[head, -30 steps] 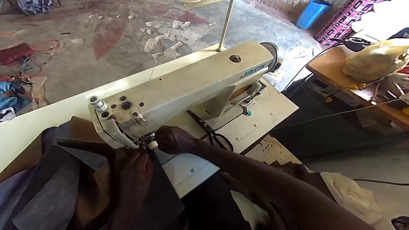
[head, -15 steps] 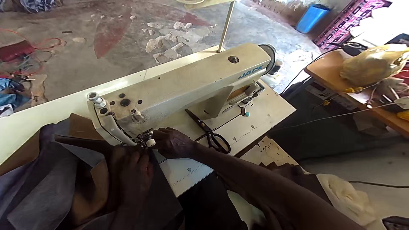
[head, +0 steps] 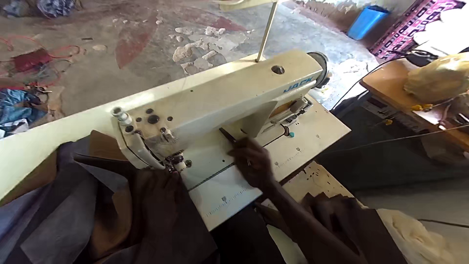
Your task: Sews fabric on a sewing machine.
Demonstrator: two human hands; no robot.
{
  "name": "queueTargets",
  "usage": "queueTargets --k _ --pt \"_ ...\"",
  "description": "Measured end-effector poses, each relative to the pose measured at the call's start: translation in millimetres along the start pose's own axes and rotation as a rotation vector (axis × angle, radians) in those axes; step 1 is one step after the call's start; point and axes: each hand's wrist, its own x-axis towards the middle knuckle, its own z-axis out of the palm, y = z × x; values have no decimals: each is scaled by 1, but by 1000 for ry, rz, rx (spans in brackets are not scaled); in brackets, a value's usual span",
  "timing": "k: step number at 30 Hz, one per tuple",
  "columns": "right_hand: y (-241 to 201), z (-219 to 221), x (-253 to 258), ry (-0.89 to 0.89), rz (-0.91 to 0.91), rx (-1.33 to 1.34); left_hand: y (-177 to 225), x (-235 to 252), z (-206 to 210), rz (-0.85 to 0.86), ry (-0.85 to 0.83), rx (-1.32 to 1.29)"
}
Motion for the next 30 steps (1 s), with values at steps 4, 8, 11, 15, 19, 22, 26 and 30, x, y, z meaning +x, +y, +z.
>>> queueTargets --k 4,8,11,15,19,22,26,30 --pt "16 -73 1 251 21 -322 18 9 -17 -124 -106 -53" --pt "63 -115 -6 386 58 -514 -7 -2 13 -39 31 30" --pt "83 -114 -26 328 125 -558 -18 -5 24 -8 82 67" --pt "90 -106 -35 304 154 -526 -19 -3 24 7 92 97" --pt "81 -104 -36 312 172 -507 -18 -3 22 -5 77 63" --pt "37 -77 -40 229 221 -412 -19 -14 9 -45 29 19" --pt "-57 5 -58 -98 334 5 -21 -54 -34 -47 -25 -19" --pt "-108 79 -60 -418 640 525 -37 -94 -79 -101 -244 31"
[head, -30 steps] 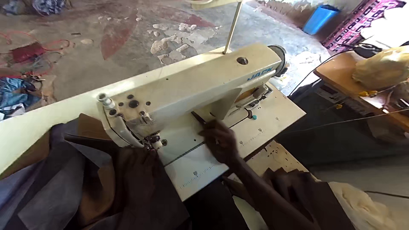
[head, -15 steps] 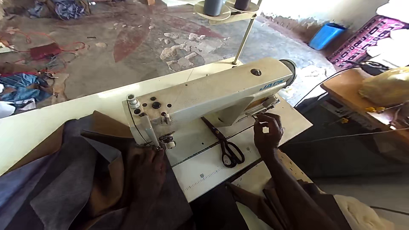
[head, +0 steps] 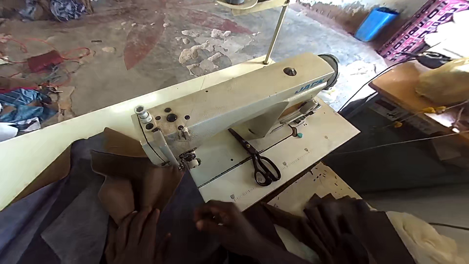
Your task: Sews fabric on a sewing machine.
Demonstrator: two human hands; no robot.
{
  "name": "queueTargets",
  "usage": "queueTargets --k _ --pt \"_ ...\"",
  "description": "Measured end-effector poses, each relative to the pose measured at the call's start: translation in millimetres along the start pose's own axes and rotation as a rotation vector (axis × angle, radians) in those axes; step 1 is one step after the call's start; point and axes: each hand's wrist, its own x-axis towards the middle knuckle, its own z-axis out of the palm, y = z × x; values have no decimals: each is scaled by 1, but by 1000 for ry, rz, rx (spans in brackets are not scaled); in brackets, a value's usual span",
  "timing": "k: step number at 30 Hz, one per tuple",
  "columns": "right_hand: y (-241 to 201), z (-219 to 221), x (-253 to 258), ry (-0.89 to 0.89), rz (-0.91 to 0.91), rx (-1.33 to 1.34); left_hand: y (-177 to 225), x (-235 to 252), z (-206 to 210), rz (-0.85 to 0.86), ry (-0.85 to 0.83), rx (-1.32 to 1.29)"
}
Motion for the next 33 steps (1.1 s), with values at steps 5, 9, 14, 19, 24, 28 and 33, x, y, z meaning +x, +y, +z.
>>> queueTargets --k 5,9,14,19,24,28,33 --pt "-21 42 21 -44 330 471 3 -7 -33 54 32 59" --pt "-25 49 26 16 411 606 66 -8 -56 136 -333 -129" --pt "-9 51 7 15 458 560 27 -12 -74 2 -101 -622" --pt "-28 57 -11 -62 460 657 -115 -29 -34 -243 313 -179" --pt "-14 62 -17 -53 579 732 -184 -32 15 -327 287 19" --pt "-7 80 -15 -43 543 670 -221 -5 5 -162 345 -120" --pt "-7 86 -13 -21 523 648 -137 16 -42 161 490 -201"
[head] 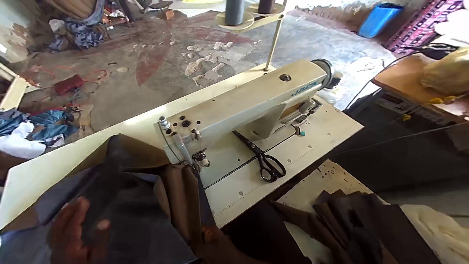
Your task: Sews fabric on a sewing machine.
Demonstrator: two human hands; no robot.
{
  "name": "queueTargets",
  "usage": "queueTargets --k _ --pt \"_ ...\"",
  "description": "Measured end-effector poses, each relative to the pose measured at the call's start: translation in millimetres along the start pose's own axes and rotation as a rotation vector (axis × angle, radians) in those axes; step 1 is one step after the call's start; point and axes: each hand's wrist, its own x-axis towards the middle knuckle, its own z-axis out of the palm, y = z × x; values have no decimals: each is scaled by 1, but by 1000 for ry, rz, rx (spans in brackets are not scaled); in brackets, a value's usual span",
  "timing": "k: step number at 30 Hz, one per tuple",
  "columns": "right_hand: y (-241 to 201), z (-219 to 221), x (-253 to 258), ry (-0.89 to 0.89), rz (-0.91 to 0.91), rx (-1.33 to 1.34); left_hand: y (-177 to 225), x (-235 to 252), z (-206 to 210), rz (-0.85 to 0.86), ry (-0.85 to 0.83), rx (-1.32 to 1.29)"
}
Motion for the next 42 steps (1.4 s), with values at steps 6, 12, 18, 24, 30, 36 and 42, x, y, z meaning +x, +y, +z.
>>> queueTargets --k 6,12,18,24,30,36,42 --pt "-5 12 -9 23 -345 -563 154 35 89 7 -446 -35" --pt "-34 -38 5 -148 -449 -1036 134 49 139 -46 -457 198" --pt "-149 -98 -13 414 -961 -1060 126 56 154 -16 -308 336" --pt "-333 -197 -53 1176 -1114 -1322 113 55 158 -8 -227 215" --pt "-429 -288 -27 1238 -162 -1484 109 54 157 17 -281 207" --pt "-398 -329 -17 1032 -650 -1046 110 52 159 34 -291 203" --pt "-356 -343 -20 1077 -917 -854 108 48 163 68 -248 220"
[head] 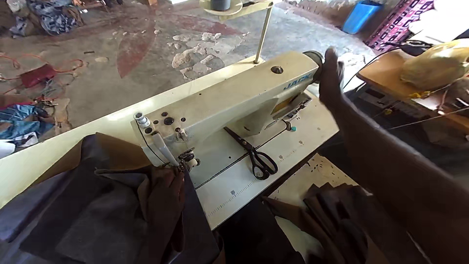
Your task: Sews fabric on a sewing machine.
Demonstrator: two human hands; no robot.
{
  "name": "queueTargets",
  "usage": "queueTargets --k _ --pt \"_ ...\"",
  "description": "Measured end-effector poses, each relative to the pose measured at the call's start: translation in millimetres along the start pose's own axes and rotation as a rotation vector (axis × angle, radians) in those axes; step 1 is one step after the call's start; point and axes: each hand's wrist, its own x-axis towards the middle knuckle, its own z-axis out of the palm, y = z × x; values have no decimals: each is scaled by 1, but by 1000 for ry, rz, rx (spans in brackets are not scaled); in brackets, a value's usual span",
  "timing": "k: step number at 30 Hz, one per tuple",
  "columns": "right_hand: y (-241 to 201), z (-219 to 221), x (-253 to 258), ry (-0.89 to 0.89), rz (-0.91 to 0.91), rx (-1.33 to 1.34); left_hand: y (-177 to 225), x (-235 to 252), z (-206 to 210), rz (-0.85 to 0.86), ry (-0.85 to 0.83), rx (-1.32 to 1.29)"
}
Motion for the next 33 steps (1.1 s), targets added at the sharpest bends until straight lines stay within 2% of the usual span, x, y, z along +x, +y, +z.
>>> queueTargets --k 3,5,7,9,11,14,16,18,20,22,26,33 --pt "-31 -1 33 -149 144 -257 -2 0 2 18 -5 12" --pt "-30 2 33 -132 71 -251 -2 -1 3 19 -13 7" --pt "-8 4 0 9 -97 -102 -2 1 3 17 -10 1" --pt "18 12 -28 130 -182 12 -2 1 3 18 25 -19" --pt "32 14 -54 225 -106 91 -2 0 1 2 5 -50" --pt "-3 21 -104 393 -32 130 1 5 -6 -76 -49 -85" --pt "-44 52 -167 224 -125 117 4 7 -12 -134 -96 -83" --pt "-72 99 -239 -192 -316 144 6 9 -16 -162 -135 -82" --pt "-90 139 -291 -642 -486 13 7 15 -19 -155 -165 -90" --pt "-98 161 -320 -880 -586 -115 8 20 -20 -147 -171 -103" --pt "-100 165 -328 -943 -643 -225 9 22 -18 -164 -157 -134" --pt "-98 164 -326 -966 -635 -211 20 15 -9 -150 -119 -102"
